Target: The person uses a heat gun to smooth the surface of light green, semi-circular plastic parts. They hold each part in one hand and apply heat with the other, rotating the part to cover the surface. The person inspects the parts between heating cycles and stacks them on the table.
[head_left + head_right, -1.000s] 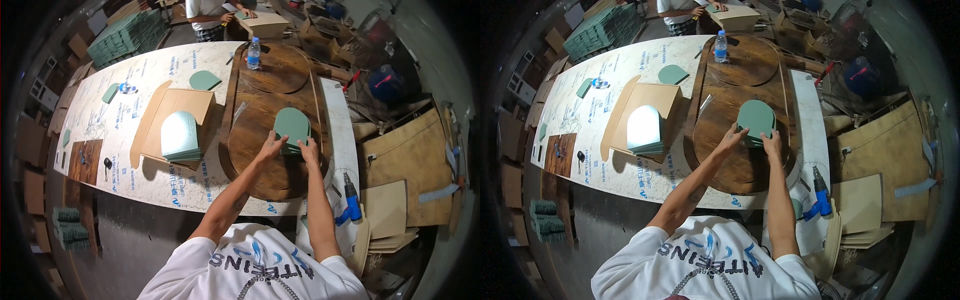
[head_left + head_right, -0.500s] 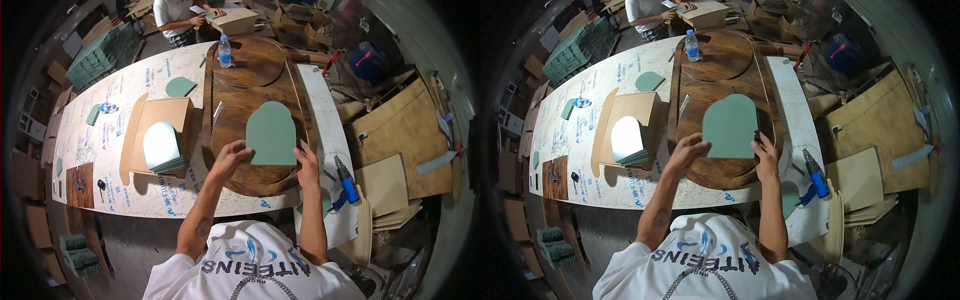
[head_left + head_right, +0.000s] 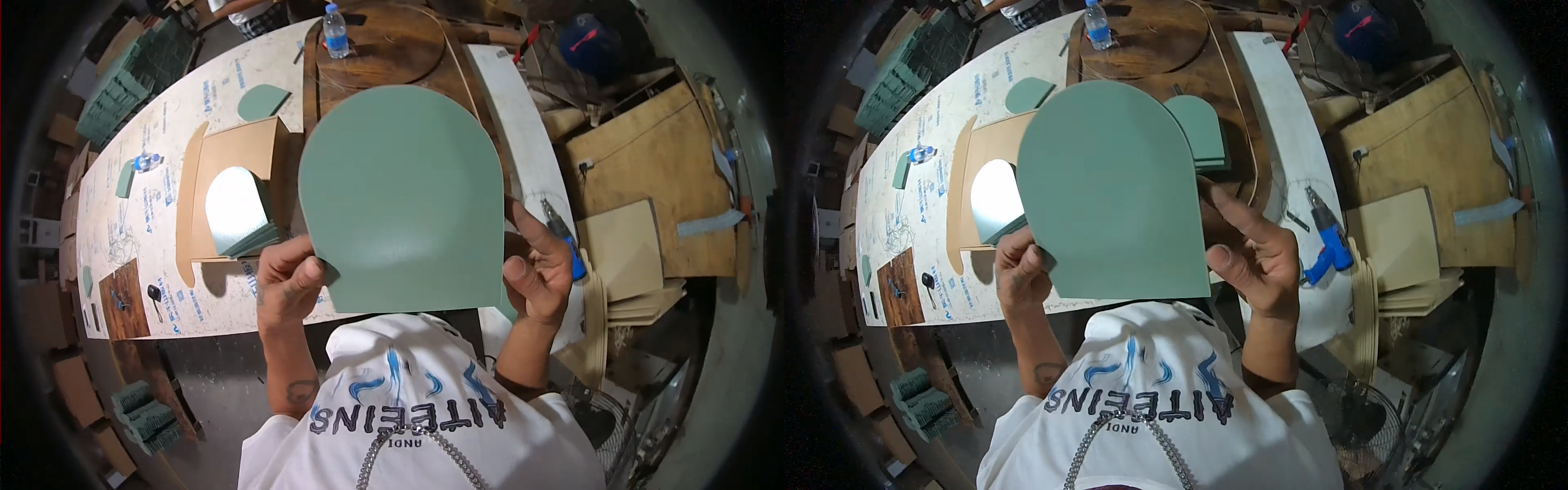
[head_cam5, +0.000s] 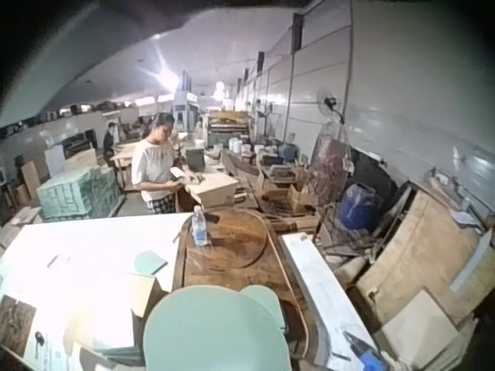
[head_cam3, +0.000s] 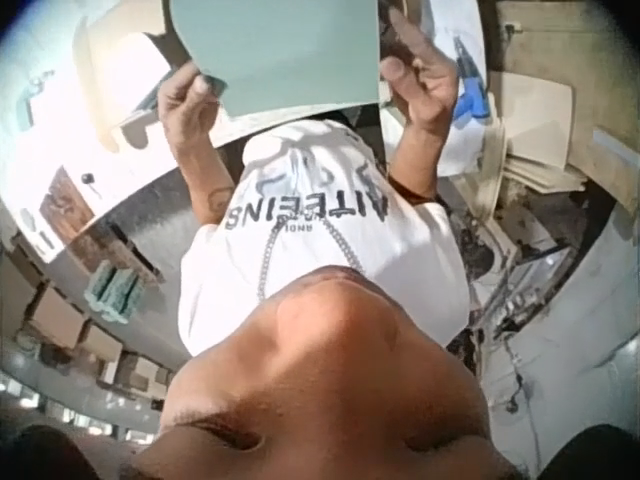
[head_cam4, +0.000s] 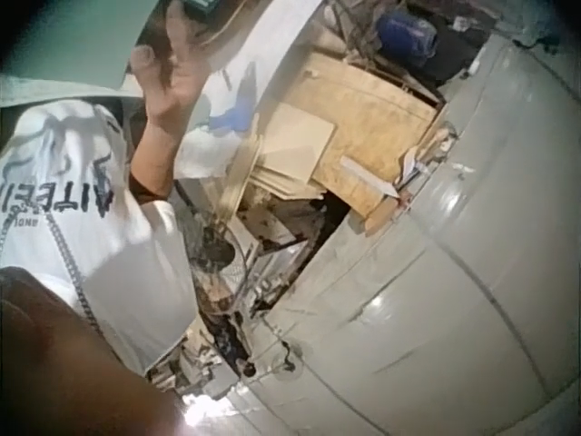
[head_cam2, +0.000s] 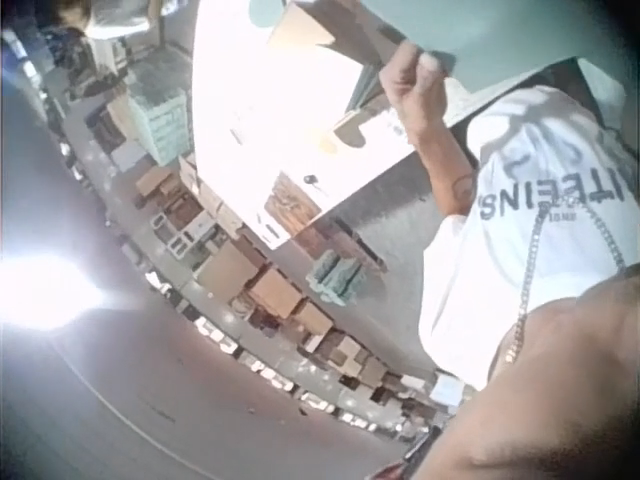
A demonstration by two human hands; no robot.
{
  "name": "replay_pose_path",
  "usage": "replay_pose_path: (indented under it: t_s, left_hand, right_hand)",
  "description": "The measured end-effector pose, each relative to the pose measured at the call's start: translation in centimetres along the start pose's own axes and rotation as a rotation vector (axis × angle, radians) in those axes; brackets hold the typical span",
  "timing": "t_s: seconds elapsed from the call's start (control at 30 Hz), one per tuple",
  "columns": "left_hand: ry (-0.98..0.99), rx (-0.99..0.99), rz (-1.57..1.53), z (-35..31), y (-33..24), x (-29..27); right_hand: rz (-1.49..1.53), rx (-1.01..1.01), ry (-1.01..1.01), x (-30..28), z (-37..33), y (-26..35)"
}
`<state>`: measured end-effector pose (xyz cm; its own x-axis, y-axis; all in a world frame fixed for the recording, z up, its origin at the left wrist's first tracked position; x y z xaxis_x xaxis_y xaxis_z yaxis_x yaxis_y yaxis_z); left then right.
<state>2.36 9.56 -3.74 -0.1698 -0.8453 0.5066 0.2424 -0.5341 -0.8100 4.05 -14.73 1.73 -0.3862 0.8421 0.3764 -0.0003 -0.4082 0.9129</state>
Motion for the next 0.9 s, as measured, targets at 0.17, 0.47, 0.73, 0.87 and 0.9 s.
replay_pose_path:
  t_s: [0.17, 0.47, 0.73, 0.87, 0.9]
  left_hand:
    - [-0.06, 0.05, 0.01, 0.0, -0.7, -0.3]
    - [-0.022, 0.025, -0.209, 0.2, -1.3, 0.5]
    - [0.094, -0.086, -0.17, 2.2, -1.9, 3.3]
    - [0.167, -0.03, 0.016, 2.6, -1.6, 5.6]
    - [0.148, -0.128, 0.034, 2.2, -1.0, 5.8]
  right_hand:
    - [-0.042, -0.008, -0.034, 0.6, 0.3, 0.4]
    - [-0.01, 0.14, -0.189, -0.1, -0.2, -1.5]
    - [-0.029, 0.084, -0.218, -3.2, -1.8, -2.5]
    - [0.054, 0.072, -0.235, -4.3, -2.8, -3.1]
    - [0.059, 0.059, -0.216, -4.6, -3.0, -3.2]
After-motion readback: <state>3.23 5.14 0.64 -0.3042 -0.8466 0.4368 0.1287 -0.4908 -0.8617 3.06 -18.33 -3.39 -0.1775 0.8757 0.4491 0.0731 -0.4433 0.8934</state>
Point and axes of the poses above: each hand's wrist, its own z-axis towards the middle knuckle, its own x-axis out of the palm, y = z × x, the point moved 10 cm from there along z, towards the middle knuckle, and after that the axes turned 10 degrees about x, right-handed, at the moved point
